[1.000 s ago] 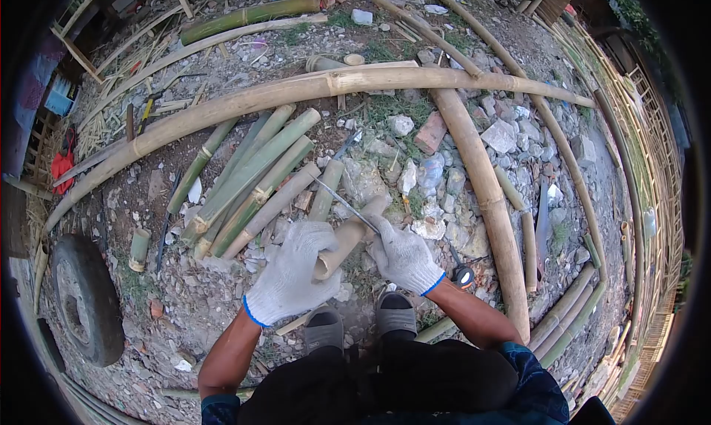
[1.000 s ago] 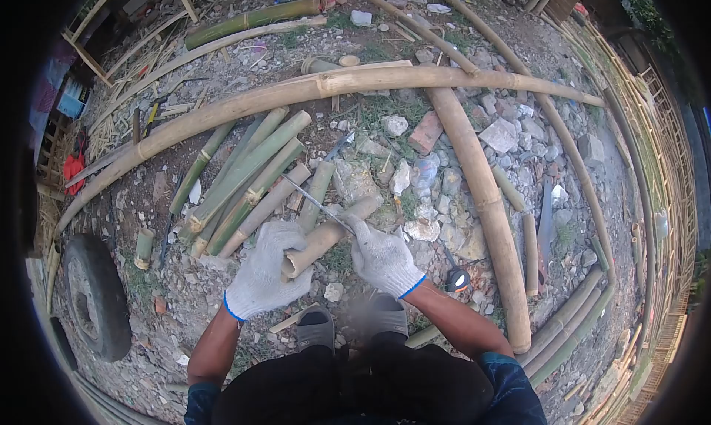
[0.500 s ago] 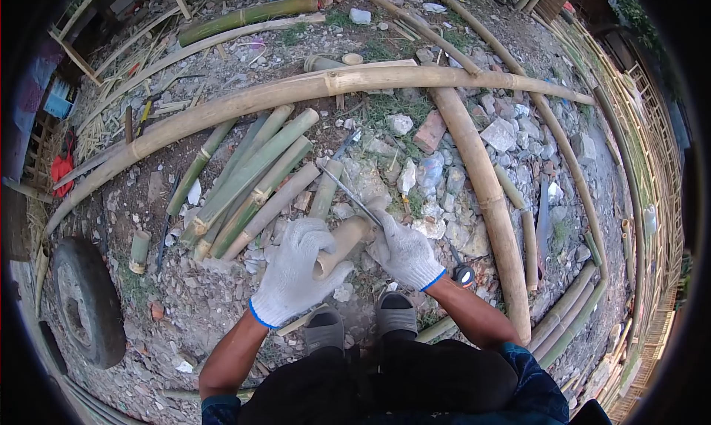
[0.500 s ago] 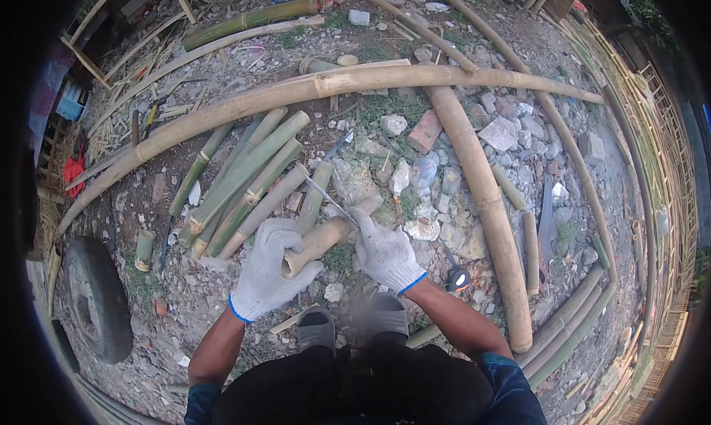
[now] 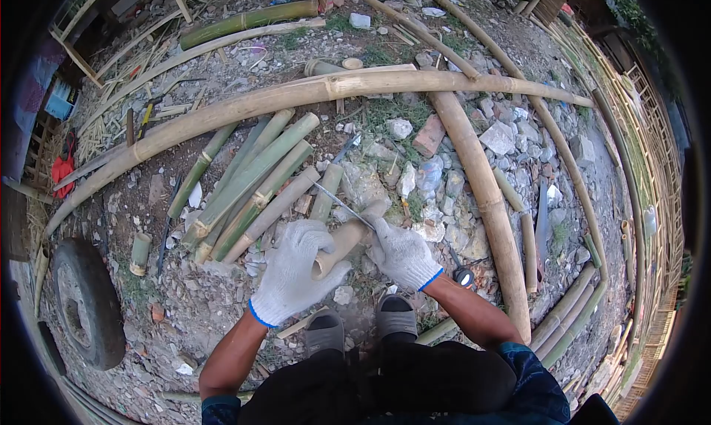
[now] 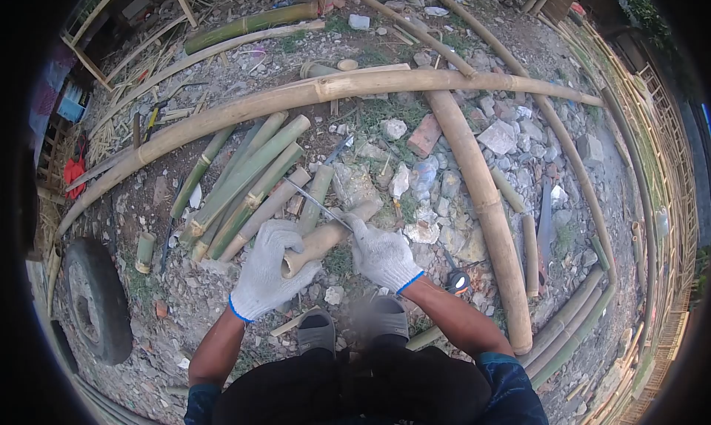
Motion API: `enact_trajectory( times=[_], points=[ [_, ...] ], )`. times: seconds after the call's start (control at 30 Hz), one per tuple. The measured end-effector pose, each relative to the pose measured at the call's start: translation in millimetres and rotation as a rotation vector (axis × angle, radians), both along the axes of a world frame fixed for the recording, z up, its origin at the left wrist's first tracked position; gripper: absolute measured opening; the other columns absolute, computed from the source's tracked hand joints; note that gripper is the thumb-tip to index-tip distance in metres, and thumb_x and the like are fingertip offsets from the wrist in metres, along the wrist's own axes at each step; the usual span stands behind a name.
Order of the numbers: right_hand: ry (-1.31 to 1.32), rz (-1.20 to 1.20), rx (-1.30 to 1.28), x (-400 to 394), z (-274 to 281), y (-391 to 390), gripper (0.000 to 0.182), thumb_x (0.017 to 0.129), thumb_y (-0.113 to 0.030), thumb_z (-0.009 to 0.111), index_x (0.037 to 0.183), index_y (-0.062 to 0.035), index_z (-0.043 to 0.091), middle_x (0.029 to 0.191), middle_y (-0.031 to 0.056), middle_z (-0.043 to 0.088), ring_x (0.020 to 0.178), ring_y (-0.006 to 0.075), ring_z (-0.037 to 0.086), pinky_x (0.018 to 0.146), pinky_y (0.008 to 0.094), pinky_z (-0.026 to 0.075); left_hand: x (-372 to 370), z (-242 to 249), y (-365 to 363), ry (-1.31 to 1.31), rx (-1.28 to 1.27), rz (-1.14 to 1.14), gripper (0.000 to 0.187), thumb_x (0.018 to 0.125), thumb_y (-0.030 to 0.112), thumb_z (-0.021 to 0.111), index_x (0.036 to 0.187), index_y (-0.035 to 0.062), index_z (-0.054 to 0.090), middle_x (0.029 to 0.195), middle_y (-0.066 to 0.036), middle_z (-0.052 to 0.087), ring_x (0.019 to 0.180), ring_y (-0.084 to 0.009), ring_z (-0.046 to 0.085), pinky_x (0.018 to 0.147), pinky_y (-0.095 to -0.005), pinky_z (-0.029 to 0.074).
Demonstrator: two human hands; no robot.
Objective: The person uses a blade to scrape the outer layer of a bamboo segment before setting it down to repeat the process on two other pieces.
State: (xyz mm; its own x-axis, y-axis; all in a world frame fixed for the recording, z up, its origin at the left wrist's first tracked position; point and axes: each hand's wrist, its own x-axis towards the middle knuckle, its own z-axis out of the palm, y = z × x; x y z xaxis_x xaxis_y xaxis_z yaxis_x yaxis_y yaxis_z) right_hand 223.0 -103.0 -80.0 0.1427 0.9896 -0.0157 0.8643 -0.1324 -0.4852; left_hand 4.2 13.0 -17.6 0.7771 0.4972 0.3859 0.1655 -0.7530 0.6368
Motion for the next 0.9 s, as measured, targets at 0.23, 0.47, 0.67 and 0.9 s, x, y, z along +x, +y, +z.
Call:
enact_trajectory(
  times=[0.23,0.47,0.67,0.9],
  points=[
    [-0.061,0.016,0.070,1.5,-3.9,0.0,0.050,0.095,-0.015,0.061,0.144,-0.0114,0.049,0.084,0.0167,0.070,0.063,0.0352,0.070,0.052,0.0471,0.054,3.1,3.7,-1.5,-0.014,-0.013,0.012,0.045,0.075,0.016,0.090,0.104,0.0089,0.057,0.111,-0.016,0.060,0.105,-0.0394,0.060,0.091,-0.0476,0.050],
    [-0.069,-0.022,-0.074,5.8,-14.1,0.8,0.055,0.097,-0.021,0.061,0.149,-0.0110,0.044,0.080,0.0215,0.069,0.066,0.0418,0.069,0.059,0.0524,0.055,0.6,1.5,-1.3,-0.006,-0.014,-0.009,0.045,0.075,0.017,0.089,0.105,0.0097,0.057,0.111,-0.016,0.060,0.105,-0.0386,0.059,0.091,-0.0478,0.049],
    [-0.020,0.008,0.045,6.0,6.2,-10.4,0.054,0.096,-0.018,0.062,0.146,-0.0058,0.045,0.080,0.0167,0.069,0.059,0.0352,0.068,0.050,0.0465,0.052,-4.7,-0.5,-1.6,0.025,-0.026,-0.014,0.049,0.072,0.013,0.092,0.106,0.0103,0.057,0.113,-0.014,0.059,0.108,-0.0362,0.060,0.093,-0.0458,0.050],
    [-0.024,0.030,0.054,-1.1,3.6,-3.4,0.050,0.095,-0.021,0.064,0.142,-0.0082,0.050,0.077,0.0215,0.068,0.066,0.0411,0.069,0.058,0.0506,0.055,-1.2,4.0,1.0,0.050,-0.023,-0.016,0.045,0.073,0.013,0.091,0.105,0.0111,0.058,0.112,-0.014,0.059,0.109,-0.0356,0.059,0.093,-0.0458,0.050]
  ],
)
